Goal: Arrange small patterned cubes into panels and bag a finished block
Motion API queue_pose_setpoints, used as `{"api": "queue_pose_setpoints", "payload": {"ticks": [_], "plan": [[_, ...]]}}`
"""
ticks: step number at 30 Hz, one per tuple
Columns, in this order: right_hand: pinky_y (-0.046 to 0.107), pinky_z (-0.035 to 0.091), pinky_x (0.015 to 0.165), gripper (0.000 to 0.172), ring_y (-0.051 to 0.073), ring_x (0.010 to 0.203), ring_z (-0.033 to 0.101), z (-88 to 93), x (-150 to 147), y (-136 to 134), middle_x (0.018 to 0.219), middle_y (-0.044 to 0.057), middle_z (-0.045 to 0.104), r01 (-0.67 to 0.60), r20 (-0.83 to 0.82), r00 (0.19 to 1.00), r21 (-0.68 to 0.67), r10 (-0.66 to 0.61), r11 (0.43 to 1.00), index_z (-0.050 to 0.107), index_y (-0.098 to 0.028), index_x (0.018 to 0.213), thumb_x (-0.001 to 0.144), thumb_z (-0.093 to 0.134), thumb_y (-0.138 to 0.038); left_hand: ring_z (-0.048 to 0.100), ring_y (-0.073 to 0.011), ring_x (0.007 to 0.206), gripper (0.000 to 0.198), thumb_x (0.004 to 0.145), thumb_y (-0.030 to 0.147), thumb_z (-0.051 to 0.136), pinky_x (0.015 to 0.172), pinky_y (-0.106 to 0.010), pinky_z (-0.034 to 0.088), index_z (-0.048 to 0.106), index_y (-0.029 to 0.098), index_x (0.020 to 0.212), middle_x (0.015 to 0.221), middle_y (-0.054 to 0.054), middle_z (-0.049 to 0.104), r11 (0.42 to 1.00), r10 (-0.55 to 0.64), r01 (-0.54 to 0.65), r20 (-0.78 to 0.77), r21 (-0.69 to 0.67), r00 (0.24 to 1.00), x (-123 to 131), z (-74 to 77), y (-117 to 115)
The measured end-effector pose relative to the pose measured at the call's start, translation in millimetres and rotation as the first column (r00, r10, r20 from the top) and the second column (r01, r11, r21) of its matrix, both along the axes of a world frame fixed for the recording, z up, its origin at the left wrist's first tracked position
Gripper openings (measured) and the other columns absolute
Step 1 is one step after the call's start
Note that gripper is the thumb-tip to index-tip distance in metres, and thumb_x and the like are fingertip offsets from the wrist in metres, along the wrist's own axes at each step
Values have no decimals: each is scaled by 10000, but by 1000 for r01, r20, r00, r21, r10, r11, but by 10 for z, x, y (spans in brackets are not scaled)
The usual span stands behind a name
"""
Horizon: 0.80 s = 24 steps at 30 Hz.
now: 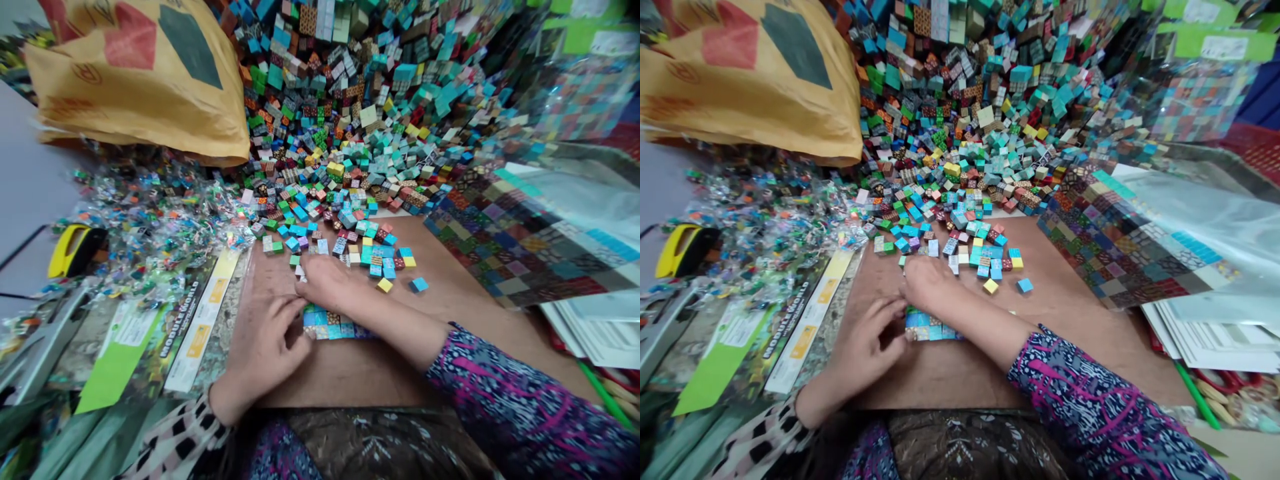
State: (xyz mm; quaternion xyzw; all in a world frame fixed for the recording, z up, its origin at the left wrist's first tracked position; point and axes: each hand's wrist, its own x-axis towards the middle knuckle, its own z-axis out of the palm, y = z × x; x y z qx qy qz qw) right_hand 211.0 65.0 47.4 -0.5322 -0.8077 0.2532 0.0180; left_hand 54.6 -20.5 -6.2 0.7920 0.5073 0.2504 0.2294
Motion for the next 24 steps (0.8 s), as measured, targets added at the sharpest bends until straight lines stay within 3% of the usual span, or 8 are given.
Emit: {"api": "queue_pose_setpoints", "payload": {"ticks": [3, 6, 9, 14, 18, 24], "plan": [[337, 441, 731, 288, 248, 919, 633, -102, 33, 25, 1055, 177, 689, -56, -45, 997, 29, 58, 998, 669, -106, 1072, 862, 543, -258, 634, -200, 930, 182, 902, 231, 502, 836, -369, 542, 634, 180, 1017, 984, -65, 644, 995, 94, -91, 66, -50, 993, -120, 15, 205], [341, 434, 797, 363, 252, 1003, 608, -185, 54, 32, 1154, 167, 660, -108, -73, 991, 41, 111, 993, 633, -124, 1189, 849, 527, -194, 628, -205, 913, 306, 869, 213, 551, 828, -385, 540, 579, 170, 1171, 1045, -81, 632, 984, 178, -177, 43, -39, 983, -202, -33, 475], [347, 425, 839, 450, 253, 1047, 595, -212, 67, 24, 1203, 160, 647, -160, -89, 982, 57, 165, 985, 600, -143, 1275, 835, 509, -117, 619, -217, 937, 478, 816, 124, 577, 857, -421, 539, 536, 160, 1290, 1126, -105, 606, 996, 79, -81, -54, -25, 995, -235, -88, 683], [336, 421, 785, 473, 254, 1041, 603, -158, 87, -5, 1225, 144, 659, -181, -93, 978, 71, 187, 981, 608, -149, 1257, 801, 520, -63, 583, -253, 1132, 393, 805, 44, 548, 965, -453, 509, 638, 182, 1162, 1143, -99, 616, 993, -109, 113, -113, 36, 988, -280, -105, 798], [328, 423, 752, 429, 252, 1011, 625, -141, 82, -30, 1159, 136, 688, -188, -49, 980, 52, 191, 981, 617, -148, 1231, 828, 502, -55, 616, -242, 1076, 433, 812, 49, 574, 914, -428, 535, 636, 194, 1216, 1096, -86, 655, 982, -181, 187, -152, 22, 972, -342, -58, 810], [328, 436, 789, 341, 244, 1014, 626, -274, 97, -48, 1129, 154, 685, -223, -110, 966, 114, 235, 968, 618, -96, 1158, 837, 512, -49, 674, -226, 934, 182, 859, 162, 654, 828, -382, 551, 698, 167, 1036, 961, -73, 717, 977, -207, 212, -181, 9, 961, -353, -15, 807]]}}
